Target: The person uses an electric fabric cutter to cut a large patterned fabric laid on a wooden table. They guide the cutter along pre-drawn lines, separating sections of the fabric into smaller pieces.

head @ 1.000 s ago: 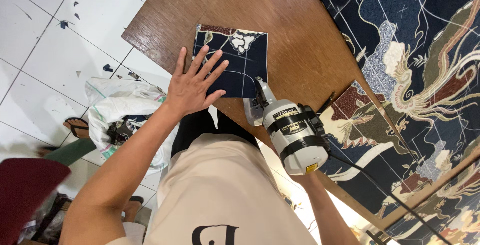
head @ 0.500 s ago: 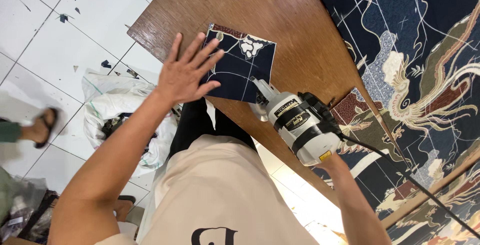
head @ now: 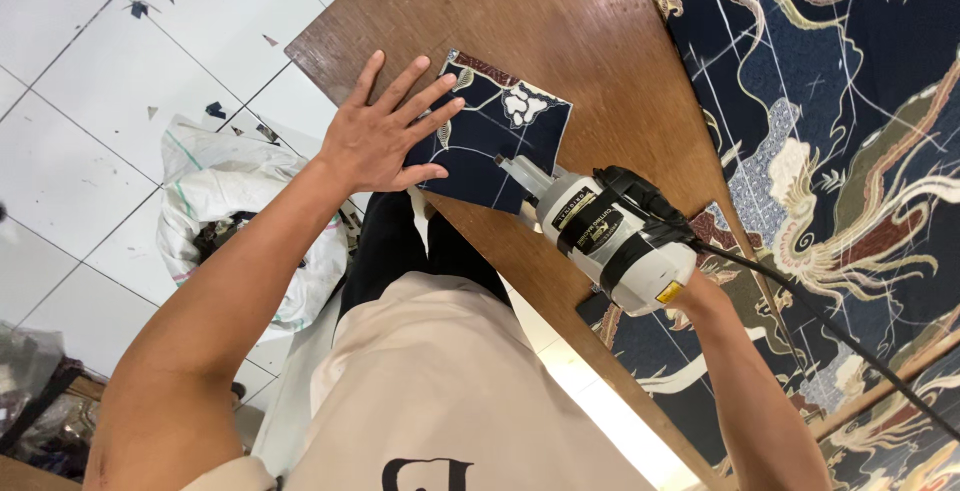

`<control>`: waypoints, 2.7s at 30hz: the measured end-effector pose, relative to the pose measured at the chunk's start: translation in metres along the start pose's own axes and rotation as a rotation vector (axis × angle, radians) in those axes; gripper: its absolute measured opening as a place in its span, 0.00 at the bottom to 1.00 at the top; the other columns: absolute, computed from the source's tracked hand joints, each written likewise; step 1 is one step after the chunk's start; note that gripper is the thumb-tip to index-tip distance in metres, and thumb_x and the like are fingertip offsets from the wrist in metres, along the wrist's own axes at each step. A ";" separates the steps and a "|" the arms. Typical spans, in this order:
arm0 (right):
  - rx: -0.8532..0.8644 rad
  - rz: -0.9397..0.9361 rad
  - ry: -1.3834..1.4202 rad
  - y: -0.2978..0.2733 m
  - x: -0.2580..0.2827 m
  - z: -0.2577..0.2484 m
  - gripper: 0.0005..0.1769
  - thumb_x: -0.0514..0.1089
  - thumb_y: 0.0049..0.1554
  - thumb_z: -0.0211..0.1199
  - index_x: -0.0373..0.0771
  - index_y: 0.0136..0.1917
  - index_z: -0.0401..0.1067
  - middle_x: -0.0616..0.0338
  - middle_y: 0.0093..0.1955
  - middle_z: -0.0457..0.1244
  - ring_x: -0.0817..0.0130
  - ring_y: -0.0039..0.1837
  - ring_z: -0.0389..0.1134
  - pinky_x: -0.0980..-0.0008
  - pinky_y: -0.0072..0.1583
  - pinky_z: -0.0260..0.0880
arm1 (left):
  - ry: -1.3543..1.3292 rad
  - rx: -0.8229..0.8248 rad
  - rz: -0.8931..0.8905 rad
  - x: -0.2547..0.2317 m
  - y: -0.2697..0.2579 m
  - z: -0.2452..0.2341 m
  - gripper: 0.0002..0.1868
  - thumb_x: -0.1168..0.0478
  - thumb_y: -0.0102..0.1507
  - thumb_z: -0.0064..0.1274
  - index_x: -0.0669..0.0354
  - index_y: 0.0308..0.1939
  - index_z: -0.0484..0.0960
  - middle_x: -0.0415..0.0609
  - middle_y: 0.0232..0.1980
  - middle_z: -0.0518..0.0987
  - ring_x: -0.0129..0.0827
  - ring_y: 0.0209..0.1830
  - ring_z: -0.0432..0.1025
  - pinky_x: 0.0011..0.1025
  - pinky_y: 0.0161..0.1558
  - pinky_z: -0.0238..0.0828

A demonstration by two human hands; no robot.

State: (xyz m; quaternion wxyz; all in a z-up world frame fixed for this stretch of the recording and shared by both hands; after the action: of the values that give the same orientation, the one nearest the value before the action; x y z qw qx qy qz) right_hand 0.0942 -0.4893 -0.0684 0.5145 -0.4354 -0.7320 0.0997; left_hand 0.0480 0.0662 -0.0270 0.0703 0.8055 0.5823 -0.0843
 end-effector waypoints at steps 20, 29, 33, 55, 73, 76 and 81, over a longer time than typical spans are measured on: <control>-0.198 0.188 0.007 -0.095 0.082 0.055 0.14 0.41 0.49 0.74 0.42 0.47 0.74 0.63 0.37 0.65 0.69 0.38 0.62 0.70 0.38 0.63 | -0.012 -0.036 -0.089 -0.030 0.001 -0.019 0.45 0.28 0.63 0.48 0.46 0.77 0.68 0.44 0.82 0.59 0.45 0.83 0.45 0.57 0.77 0.29; -0.661 0.439 0.925 -0.093 0.162 0.098 0.12 0.40 0.53 0.71 0.45 0.43 0.66 0.68 0.27 0.56 0.75 0.25 0.50 0.74 0.27 0.46 | -0.361 -0.130 0.069 -0.106 -0.020 -0.007 0.16 0.58 0.61 0.58 0.49 0.53 0.85 0.39 0.61 0.79 0.36 0.67 0.66 0.50 0.75 0.48; -0.650 0.588 0.874 -0.066 0.187 0.070 0.11 0.42 0.53 0.72 0.40 0.40 0.69 0.65 0.25 0.55 0.75 0.24 0.50 0.72 0.27 0.46 | -0.437 -0.162 0.027 -0.116 -0.060 0.007 0.14 0.66 0.59 0.58 0.55 0.49 0.85 0.40 0.51 0.81 0.37 0.55 0.71 0.41 0.61 0.63; -0.778 0.342 0.328 -0.057 0.158 0.114 0.19 0.49 0.59 0.69 0.40 0.60 0.73 0.55 0.54 0.69 0.61 0.54 0.68 0.59 0.54 0.70 | -0.899 0.341 -0.496 -0.134 -0.157 0.077 0.15 0.56 0.70 0.49 0.60 0.54 0.84 0.54 0.51 0.87 0.36 0.50 0.80 0.29 0.55 0.73; -1.252 0.509 0.678 -0.343 -0.019 0.292 0.17 0.44 0.60 0.65 0.39 0.62 0.75 0.54 0.59 0.69 0.62 0.58 0.69 0.62 0.57 0.72 | -1.295 0.583 -0.800 -0.342 0.032 0.095 0.29 0.51 0.67 0.50 0.56 0.71 0.69 0.46 0.67 0.74 0.31 0.65 0.67 0.33 0.60 0.60; -1.191 0.436 0.718 -0.410 -0.053 0.317 0.17 0.43 0.60 0.64 0.39 0.63 0.75 0.54 0.59 0.69 0.62 0.59 0.69 0.62 0.58 0.72 | -0.837 0.449 -0.505 -0.353 0.054 0.113 0.26 0.45 0.68 0.58 0.71 0.47 0.83 0.62 0.44 0.81 0.38 0.43 0.71 0.45 0.49 0.66; -1.321 0.741 0.371 -0.514 -0.086 0.294 0.17 0.49 0.54 0.72 0.37 0.52 0.75 0.58 0.43 0.69 0.65 0.45 0.69 0.63 0.44 0.70 | -0.398 0.244 -0.494 -0.346 0.059 0.119 0.26 0.43 0.67 0.62 0.68 0.40 0.85 0.60 0.34 0.82 0.46 0.33 0.74 0.40 0.47 0.64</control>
State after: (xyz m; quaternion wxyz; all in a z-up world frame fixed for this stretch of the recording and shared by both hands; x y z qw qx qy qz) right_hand -0.4195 -0.7731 0.0467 0.1957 -0.8772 -0.3483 -0.2663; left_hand -0.0087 -0.2979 -0.0665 0.0633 0.6104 0.7203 -0.3234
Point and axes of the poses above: each hand's wrist, its own y-axis towards the middle knuckle, its own z-axis out of the palm, x = y × z, the point moved 4 cm from there along y, towards the middle knuckle
